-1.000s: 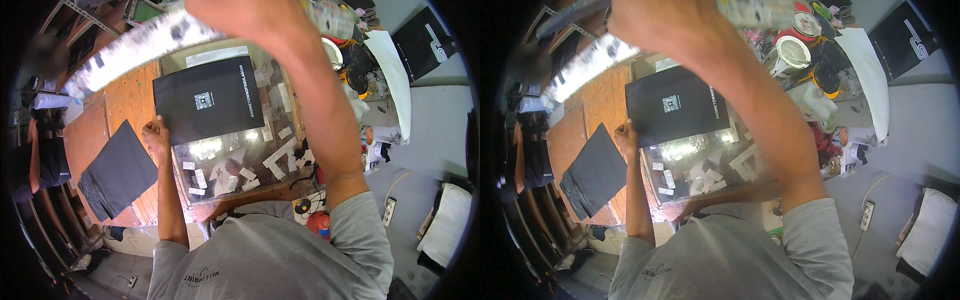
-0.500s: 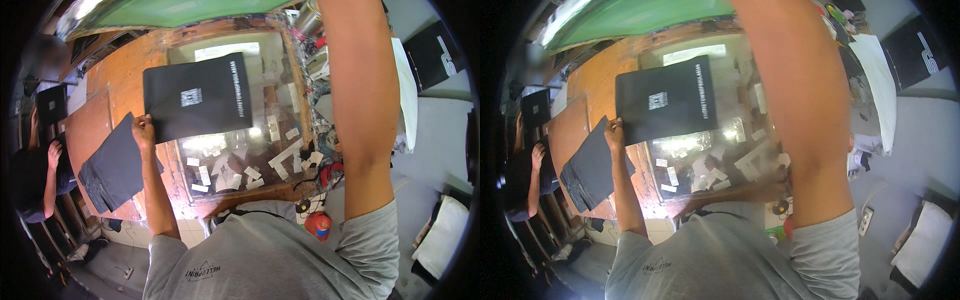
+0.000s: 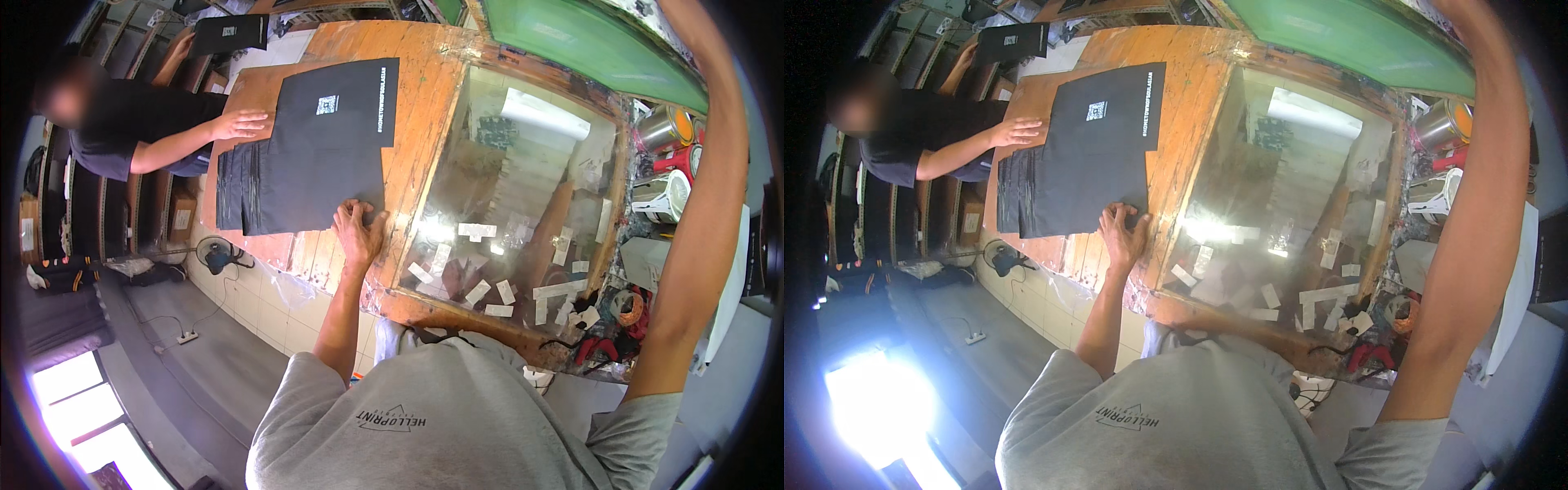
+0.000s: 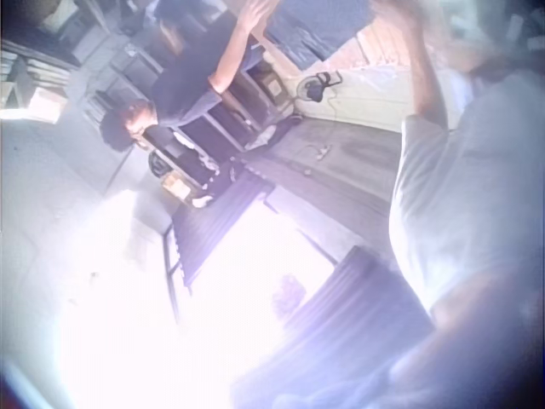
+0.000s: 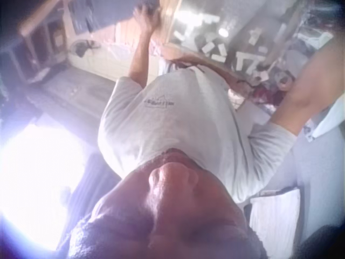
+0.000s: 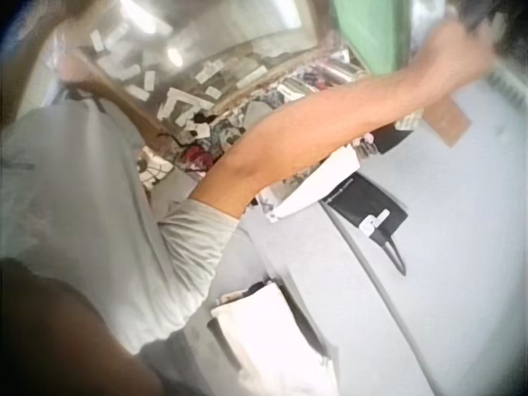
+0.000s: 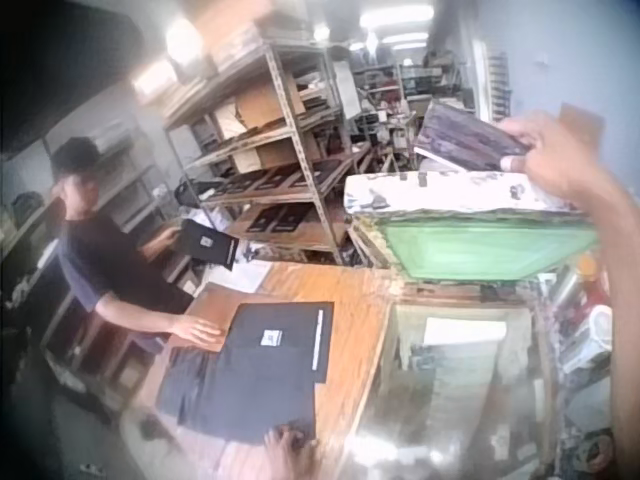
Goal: The person performs screen printing on black bags using a mesh screen and a squeegee, applying white ink to each bag before moving it aside to be stacked.
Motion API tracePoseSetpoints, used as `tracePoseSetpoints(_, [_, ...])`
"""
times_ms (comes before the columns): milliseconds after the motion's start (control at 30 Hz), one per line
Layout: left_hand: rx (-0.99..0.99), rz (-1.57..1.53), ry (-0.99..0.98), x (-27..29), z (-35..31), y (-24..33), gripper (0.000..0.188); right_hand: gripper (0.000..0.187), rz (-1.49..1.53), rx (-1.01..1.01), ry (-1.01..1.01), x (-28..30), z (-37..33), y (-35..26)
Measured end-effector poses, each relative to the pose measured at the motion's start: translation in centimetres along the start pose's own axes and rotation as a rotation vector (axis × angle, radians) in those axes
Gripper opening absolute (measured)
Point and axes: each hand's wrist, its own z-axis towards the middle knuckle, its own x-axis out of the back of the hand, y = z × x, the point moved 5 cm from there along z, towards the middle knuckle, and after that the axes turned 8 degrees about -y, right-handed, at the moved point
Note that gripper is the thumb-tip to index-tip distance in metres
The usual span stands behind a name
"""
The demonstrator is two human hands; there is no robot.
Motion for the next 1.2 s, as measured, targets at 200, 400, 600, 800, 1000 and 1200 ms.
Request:
tracePoseSetpoints(200, [0.311, -0.409, -0.099, -1.0, 2.3, -4.2, 0.027, 0.038, 0.426, 0.024, -0.133, -0.7, 6.2, 15.3])
tracePoseSetpoints(400, [0.064, -0.126, -0.412, 1.2, 2.6, 5.8, 0.028, 0.035, 0.186, -0.051, -0.155, 0.3, -1.3, -0.7])
tracePoseSetpoints(600, [-0.279, 0.198, -0.272, -9.6, 1.8, 12.9, 0.063, 0.037, -0.009, -0.228, -0.172, 1.6, -3.1, -3.6])
tracePoseSetpoints(800, [-0.737, 0.19, -0.468, -16.7, 2.7, 25.0, 0.069, 0.035, -0.066, -0.021, -0.224, 2.7, -2.4, -0.6])
tracePoseSetpoints(1000, [-0.839, 0.21, -0.55, -18.6, 1.4, 29.3, 0.068, 0.032, -0.016, 0.095, -0.207, 1.4, -1.4, -0.8])
tracePoseSetpoints(1200, [-0.77, -0.105, -0.56, -17.5, 0.8, 28.4, 0.068, 0.03, -0.128, -0.029, -0.246, 1.9, -1.3, -0.9])
